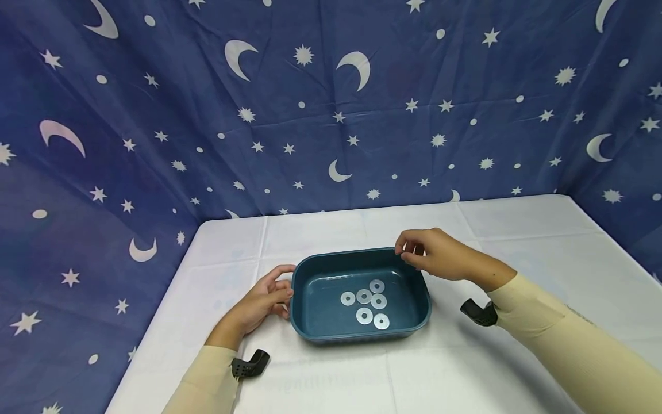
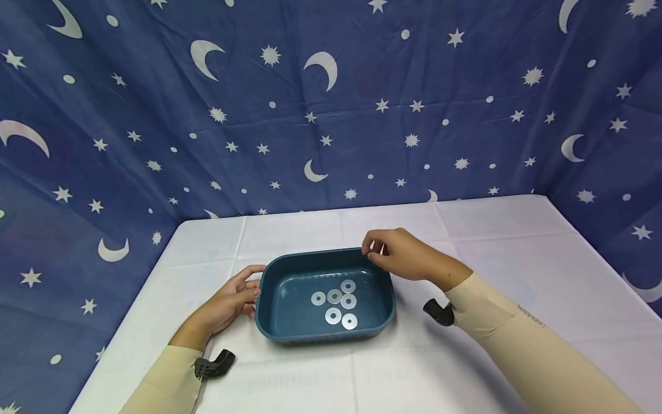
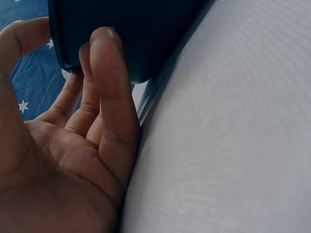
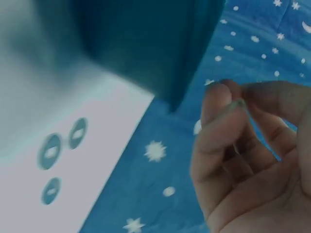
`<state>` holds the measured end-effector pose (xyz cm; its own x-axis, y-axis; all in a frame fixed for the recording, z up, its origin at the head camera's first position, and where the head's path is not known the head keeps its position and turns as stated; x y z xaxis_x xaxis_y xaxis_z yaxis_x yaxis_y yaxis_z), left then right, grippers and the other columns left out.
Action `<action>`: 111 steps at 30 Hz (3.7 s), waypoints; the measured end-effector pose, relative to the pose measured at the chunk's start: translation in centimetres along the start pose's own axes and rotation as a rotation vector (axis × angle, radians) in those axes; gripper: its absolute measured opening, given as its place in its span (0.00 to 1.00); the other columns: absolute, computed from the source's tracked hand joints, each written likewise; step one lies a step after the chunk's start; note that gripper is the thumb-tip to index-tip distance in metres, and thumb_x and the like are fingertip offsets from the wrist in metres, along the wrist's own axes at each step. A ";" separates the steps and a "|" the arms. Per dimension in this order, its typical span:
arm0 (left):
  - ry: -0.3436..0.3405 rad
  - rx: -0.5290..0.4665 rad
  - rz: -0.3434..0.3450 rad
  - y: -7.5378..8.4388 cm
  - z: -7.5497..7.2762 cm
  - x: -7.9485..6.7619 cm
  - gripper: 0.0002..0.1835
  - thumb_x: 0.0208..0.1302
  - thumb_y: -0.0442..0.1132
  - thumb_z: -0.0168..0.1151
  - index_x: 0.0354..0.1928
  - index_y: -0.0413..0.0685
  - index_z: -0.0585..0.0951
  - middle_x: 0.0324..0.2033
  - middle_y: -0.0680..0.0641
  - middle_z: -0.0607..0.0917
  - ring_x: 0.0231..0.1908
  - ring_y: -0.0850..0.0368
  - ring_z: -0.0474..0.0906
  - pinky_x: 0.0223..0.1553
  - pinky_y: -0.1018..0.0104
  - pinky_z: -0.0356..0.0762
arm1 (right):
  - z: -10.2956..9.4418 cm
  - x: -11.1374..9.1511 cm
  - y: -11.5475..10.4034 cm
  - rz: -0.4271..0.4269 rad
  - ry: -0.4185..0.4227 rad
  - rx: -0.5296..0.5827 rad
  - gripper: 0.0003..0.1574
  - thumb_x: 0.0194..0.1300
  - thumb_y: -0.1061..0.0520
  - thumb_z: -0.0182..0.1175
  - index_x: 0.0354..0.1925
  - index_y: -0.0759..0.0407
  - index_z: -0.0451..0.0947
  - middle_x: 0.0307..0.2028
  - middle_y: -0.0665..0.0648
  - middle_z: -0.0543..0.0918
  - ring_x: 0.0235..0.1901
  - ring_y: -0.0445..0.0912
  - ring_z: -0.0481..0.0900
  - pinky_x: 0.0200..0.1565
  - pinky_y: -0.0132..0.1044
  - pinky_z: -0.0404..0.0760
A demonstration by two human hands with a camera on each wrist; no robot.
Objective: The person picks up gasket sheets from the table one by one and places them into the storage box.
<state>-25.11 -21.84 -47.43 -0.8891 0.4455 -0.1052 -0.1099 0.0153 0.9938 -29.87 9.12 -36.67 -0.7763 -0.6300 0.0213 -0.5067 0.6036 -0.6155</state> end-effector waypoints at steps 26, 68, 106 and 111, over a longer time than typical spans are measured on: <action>0.007 0.003 -0.009 -0.1 0.0 0.0 0.33 0.71 0.36 0.58 0.72 0.39 0.56 0.31 0.57 0.80 0.26 0.64 0.79 0.28 0.70 0.83 | 0.7 -1.6 10.4 0.259 0.051 -0.006 0.06 0.67 0.64 0.60 0.42 0.62 0.78 0.28 0.56 0.80 0.22 0.45 0.77 0.25 0.35 0.77; 0.014 0.008 -0.021 -0.1 -0.1 0.0 0.31 0.71 0.36 0.58 0.71 0.45 0.59 0.30 0.56 0.79 0.25 0.62 0.78 0.28 0.69 0.83 | 1.7 -1.0 11.7 0.339 -0.043 -0.043 0.12 0.63 0.63 0.66 0.42 0.64 0.73 0.28 0.55 0.73 0.28 0.46 0.72 0.31 0.36 0.72; 0.008 0.022 -0.018 0.1 0.0 0.2 0.31 0.71 0.36 0.57 0.71 0.42 0.58 0.30 0.56 0.79 0.25 0.62 0.78 0.29 0.69 0.82 | 0.0 -3.1 9.1 0.216 0.008 0.186 0.15 0.63 0.68 0.63 0.49 0.66 0.78 0.29 0.56 0.79 0.26 0.45 0.76 0.28 0.35 0.81; 0.015 0.019 -0.027 0.0 0.0 0.1 0.31 0.72 0.36 0.57 0.72 0.44 0.58 0.30 0.56 0.80 0.26 0.62 0.79 0.29 0.69 0.82 | -0.7 -3.3 8.0 0.194 0.013 0.214 0.13 0.64 0.67 0.64 0.47 0.65 0.81 0.29 0.57 0.81 0.27 0.43 0.76 0.30 0.34 0.80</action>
<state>-25.18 -21.83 -47.43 -0.8923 0.4316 -0.1324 -0.1256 0.0446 0.9911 -31.61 16.32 -41.11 -0.8564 -0.5056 -0.1043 -0.2585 0.5948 -0.7612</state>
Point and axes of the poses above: each hand's wrist, its own x-axis towards the middle knuckle, its own z-axis out of the palm, y = z × x, the point moved 8 cm from there along x, towards the middle knuckle
